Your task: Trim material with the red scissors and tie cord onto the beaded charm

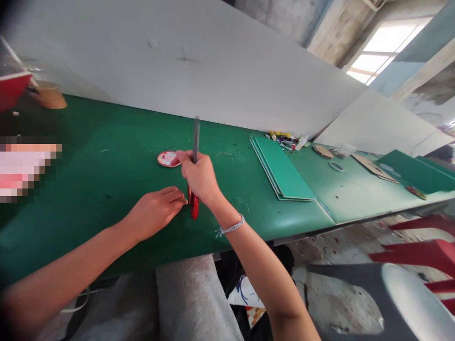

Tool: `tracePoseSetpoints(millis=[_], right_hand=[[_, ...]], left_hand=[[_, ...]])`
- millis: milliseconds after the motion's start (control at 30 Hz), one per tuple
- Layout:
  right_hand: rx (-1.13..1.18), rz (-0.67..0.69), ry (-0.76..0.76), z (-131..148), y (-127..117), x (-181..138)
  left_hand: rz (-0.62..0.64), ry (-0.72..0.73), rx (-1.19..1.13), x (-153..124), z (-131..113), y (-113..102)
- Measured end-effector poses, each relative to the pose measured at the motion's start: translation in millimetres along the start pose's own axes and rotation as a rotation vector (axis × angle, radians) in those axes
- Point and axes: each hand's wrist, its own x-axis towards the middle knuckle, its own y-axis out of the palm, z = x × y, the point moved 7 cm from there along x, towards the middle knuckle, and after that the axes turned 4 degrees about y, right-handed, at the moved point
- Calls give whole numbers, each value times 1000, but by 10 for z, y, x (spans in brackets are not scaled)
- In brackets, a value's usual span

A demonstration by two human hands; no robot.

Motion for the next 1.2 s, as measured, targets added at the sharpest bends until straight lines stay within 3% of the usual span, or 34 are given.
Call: tracePoseSetpoints(millis=[300, 533, 667, 1033, 1200], right_hand=[[-43, -90, -19, -67, -219, -18], [-122, -181, -41, -25, -687, -155], [-36, -212, -19, -65, -908, -167], [-134, -215, -51, -69, -878, -208], [-69, -151, -76, 73, -723, -214]], left_hand=[[63, -50, -32, 2, 21, 12], [105, -107, -102, 3, 67, 47], [101, -125, -140, -17, 80, 33], [116, -170, -189, -152, 185, -47], [131, -156, -157, -125, 157, -33]])
